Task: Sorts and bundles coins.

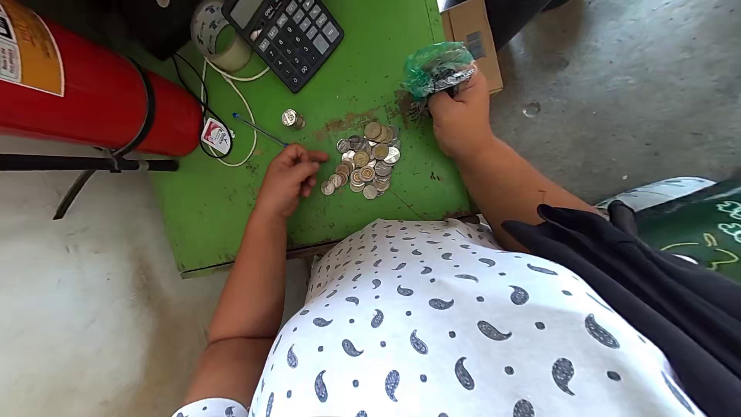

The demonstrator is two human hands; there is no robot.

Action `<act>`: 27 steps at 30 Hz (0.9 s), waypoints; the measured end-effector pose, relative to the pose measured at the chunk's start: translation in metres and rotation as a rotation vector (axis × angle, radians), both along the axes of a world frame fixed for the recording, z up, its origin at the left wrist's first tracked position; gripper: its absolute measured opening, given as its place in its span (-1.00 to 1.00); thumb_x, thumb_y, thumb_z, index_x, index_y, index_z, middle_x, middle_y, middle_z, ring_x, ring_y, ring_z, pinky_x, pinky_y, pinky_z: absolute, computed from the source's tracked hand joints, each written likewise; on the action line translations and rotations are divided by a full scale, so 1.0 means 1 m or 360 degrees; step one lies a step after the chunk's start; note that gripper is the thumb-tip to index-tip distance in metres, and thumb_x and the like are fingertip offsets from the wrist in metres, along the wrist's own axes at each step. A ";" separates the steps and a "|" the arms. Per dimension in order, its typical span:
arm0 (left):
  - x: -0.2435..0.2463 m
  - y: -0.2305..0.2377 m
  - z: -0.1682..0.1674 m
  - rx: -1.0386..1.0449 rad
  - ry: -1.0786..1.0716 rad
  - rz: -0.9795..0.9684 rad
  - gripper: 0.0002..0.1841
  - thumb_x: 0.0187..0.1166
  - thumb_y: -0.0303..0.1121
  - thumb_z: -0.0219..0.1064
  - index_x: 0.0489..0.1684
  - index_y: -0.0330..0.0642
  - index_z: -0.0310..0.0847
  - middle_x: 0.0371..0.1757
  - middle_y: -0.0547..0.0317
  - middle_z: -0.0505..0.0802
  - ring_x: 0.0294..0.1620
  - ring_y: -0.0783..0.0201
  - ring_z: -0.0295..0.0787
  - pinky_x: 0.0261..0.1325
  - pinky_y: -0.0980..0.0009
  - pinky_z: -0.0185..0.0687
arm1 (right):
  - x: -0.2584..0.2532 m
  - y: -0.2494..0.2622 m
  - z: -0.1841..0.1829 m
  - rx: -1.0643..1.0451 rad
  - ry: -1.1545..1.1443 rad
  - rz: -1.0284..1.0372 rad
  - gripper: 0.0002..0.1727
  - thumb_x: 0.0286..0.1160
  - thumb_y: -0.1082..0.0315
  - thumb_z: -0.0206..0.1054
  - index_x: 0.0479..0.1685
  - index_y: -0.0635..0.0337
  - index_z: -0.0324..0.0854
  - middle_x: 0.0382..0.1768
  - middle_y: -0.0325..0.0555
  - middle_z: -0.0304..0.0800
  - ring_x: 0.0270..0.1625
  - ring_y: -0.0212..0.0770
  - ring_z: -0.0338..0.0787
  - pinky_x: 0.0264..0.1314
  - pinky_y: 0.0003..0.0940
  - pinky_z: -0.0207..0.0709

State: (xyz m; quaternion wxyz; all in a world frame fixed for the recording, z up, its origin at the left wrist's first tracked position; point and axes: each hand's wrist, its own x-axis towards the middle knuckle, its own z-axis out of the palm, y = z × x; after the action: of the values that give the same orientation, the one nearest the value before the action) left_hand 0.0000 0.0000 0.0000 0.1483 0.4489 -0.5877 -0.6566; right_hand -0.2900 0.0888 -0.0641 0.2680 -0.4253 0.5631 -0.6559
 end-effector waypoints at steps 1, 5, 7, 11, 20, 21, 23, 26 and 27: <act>0.003 0.003 -0.001 0.0106 0.0119 0.0110 -0.88 0.54 -0.57 0.11 -0.32 -0.10 0.42 0.03 0.11 0.93 -0.52 0.53 0.71 -0.60 0.68 0.45 | 0.000 0.000 0.000 0.0008 0.0000 -0.0001 -0.64 0.48 0.61 0.16 0.25 0.36 0.58 0.15 -0.05 0.79 0.26 -0.31 0.78 0.36 -0.31 0.68; 0.015 0.014 -0.005 0.0074 0.0171 0.0176 -0.77 0.39 -0.60 0.19 -0.10 -0.06 0.45 -0.25 0.25 0.81 -0.46 0.48 0.71 -0.52 0.64 0.59 | 0.000 -0.001 0.001 0.0009 0.0022 0.0021 -0.65 0.48 0.60 0.15 0.24 0.36 0.58 0.15 -0.06 0.78 0.25 -0.33 0.77 0.36 -0.34 0.66; 0.016 0.019 -0.001 -0.0212 -0.0130 0.0008 -0.71 0.45 -0.47 0.44 0.11 -0.15 0.60 -0.30 0.30 0.72 -0.48 0.50 0.59 -0.47 0.61 0.51 | 0.000 -0.001 0.000 -0.0004 0.0016 0.0033 -0.64 0.48 0.61 0.15 0.25 0.37 0.57 0.17 -0.05 0.77 0.28 -0.33 0.76 0.38 -0.34 0.66; 0.006 0.031 0.004 -0.0792 -0.0864 -0.0322 -0.63 0.33 -0.24 0.70 0.06 -0.15 0.82 -0.10 0.07 0.77 -0.10 0.22 0.66 0.00 0.26 0.63 | 0.000 -0.001 0.001 0.0010 0.0002 0.0031 -0.63 0.48 0.62 0.15 0.26 0.38 0.55 0.18 -0.05 0.76 0.29 -0.32 0.76 0.39 -0.33 0.66; 0.010 0.031 0.006 0.0001 -0.0022 0.0038 -0.78 0.46 -0.63 0.24 -0.10 -0.10 0.42 -0.11 0.17 0.90 -0.49 0.48 0.70 -0.57 0.63 0.49 | 0.000 -0.001 0.001 0.0025 -0.0054 0.0022 -0.61 0.46 0.61 0.17 0.29 0.38 0.55 0.20 -0.03 0.75 0.30 -0.30 0.75 0.40 -0.31 0.66; 0.011 0.030 0.006 0.0037 0.0041 0.0028 -0.72 0.43 -0.61 0.22 0.02 -0.09 0.44 -0.15 0.21 0.86 -0.45 0.47 0.71 -0.53 0.62 0.53 | 0.001 -0.001 0.002 0.0027 -0.0050 0.0018 -0.61 0.45 0.61 0.17 0.28 0.37 0.55 0.19 -0.04 0.76 0.30 -0.31 0.76 0.40 -0.32 0.66; 0.008 0.031 0.006 -0.0048 0.0001 -0.0025 -0.64 0.43 -0.50 0.30 0.22 -0.14 0.53 -0.22 0.27 0.78 -0.43 0.47 0.66 -0.50 0.61 0.55 | 0.000 -0.001 0.001 0.0013 -0.0058 0.0022 -0.61 0.45 0.61 0.17 0.28 0.38 0.55 0.19 -0.03 0.75 0.29 -0.30 0.76 0.39 -0.32 0.66; -0.003 0.036 0.005 -0.0477 -0.0496 -0.0141 -0.67 0.46 -0.28 0.56 0.11 -0.18 0.71 -0.30 0.22 0.73 -0.40 0.41 0.61 -0.36 0.49 0.55 | -0.001 -0.001 0.000 0.0020 -0.0050 0.0017 -0.62 0.45 0.61 0.16 0.27 0.37 0.56 0.18 -0.04 0.76 0.28 -0.30 0.76 0.37 -0.31 0.67; -0.006 0.036 0.003 -0.0623 -0.0681 -0.0190 -0.65 0.44 -0.22 0.61 0.09 -0.16 0.74 -0.28 0.19 0.75 -0.34 0.35 0.63 -0.24 0.39 0.59 | -0.001 -0.001 -0.001 0.0017 -0.0052 0.0016 -0.62 0.46 0.62 0.16 0.27 0.38 0.56 0.18 -0.03 0.76 0.28 -0.29 0.76 0.37 -0.30 0.68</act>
State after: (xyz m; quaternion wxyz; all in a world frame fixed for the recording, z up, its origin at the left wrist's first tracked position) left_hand -0.0061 0.0365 0.0031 0.0659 0.5045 -0.7464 -0.4289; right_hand -0.2911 0.0875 -0.0647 0.2828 -0.4159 0.5600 -0.6584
